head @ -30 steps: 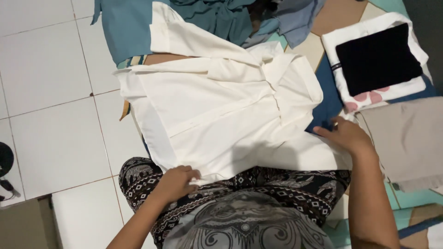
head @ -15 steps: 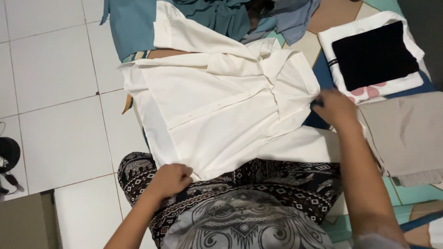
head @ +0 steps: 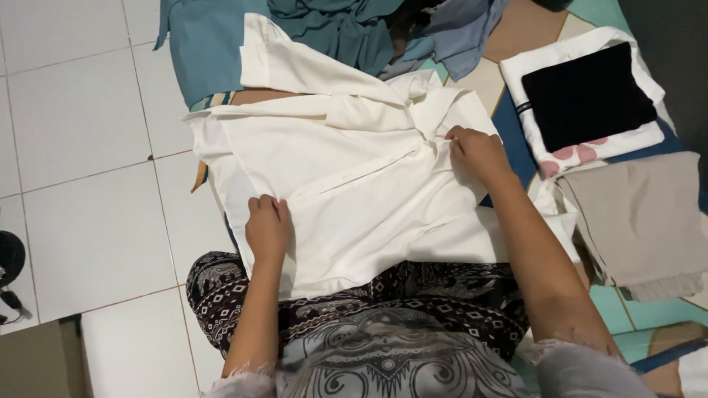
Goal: Folding various items of clothing while sitting on a mattress on the floor.
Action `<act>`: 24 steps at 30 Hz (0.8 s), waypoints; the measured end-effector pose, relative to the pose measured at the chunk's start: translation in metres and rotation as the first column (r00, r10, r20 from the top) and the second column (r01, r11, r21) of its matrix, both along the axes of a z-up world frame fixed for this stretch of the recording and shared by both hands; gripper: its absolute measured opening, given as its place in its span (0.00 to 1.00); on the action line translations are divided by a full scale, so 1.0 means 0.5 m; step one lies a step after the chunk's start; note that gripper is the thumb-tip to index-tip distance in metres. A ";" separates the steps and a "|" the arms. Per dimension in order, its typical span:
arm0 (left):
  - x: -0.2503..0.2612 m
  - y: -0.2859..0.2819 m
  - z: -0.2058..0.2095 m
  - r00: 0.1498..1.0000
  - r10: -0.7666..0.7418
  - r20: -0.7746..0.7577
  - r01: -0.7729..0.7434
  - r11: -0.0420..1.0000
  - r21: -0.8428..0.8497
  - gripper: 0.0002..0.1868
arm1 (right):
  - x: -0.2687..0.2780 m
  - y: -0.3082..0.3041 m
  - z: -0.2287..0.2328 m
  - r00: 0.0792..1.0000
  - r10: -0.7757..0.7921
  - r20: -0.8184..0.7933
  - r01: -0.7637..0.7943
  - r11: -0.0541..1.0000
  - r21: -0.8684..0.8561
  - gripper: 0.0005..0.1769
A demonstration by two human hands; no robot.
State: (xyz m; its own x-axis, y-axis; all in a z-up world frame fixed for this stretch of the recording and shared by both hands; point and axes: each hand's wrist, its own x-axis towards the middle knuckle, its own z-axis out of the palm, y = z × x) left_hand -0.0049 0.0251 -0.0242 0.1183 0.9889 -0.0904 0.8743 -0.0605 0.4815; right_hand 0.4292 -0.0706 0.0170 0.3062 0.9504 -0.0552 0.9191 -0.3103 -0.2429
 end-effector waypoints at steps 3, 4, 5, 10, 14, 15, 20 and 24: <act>-0.012 0.003 -0.014 0.991 -0.015 0.135 -0.007 0.988 0.157 0.12 | 0.003 -0.004 -0.015 0.997 0.000 -0.077 0.005 0.997 0.076 0.11; -0.015 0.006 -0.005 0.987 -0.024 0.160 -0.008 0.981 0.196 0.12 | 0.002 -0.006 -0.017 0.994 -0.011 -0.105 0.020 0.997 0.081 0.11; -0.019 0.008 0.003 0.982 -0.034 0.184 -0.010 0.972 0.234 0.12 | 0.000 -0.007 -0.018 0.991 -0.022 -0.133 0.034 0.996 0.086 0.11; -0.037 0.029 0.003 0.993 -0.054 0.104 0.032 0.980 0.198 0.12 | -0.035 0.004 -0.025 0.999 -0.021 -0.025 0.025 0.982 0.189 0.09; -0.044 0.015 0.019 0.997 -0.061 0.036 0.051 0.971 0.235 0.14 | -0.056 0.005 -0.022 0.998 -0.031 0.052 0.019 0.975 0.221 0.08; -0.049 0.005 0.030 0.997 -0.062 0.036 0.052 0.970 0.237 0.14 | -0.056 -0.001 -0.016 0.998 -0.032 0.052 0.019 0.975 0.223 0.08; -0.042 -0.090 0.171 0.903 -0.413 -0.118 0.387 0.902 -0.192 0.24 | -0.017 -0.094 0.013 0.993 -0.095 0.065 0.077 0.970 0.232 0.27; -0.090 -0.176 0.111 0.709 -0.676 0.201 0.705 0.682 -0.192 0.24 | 0.010 -0.237 0.074 0.973 -0.224 0.048 0.222 0.974 0.050 0.30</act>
State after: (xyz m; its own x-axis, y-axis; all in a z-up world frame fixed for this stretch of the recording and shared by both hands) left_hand -0.0500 -0.0631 0.0311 0.7819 0.5696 -0.2531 0.5736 -0.4986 0.6499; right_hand 0.4340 -0.1889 0.0541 0.5121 0.8589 0.0067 0.8398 -0.4991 -0.2139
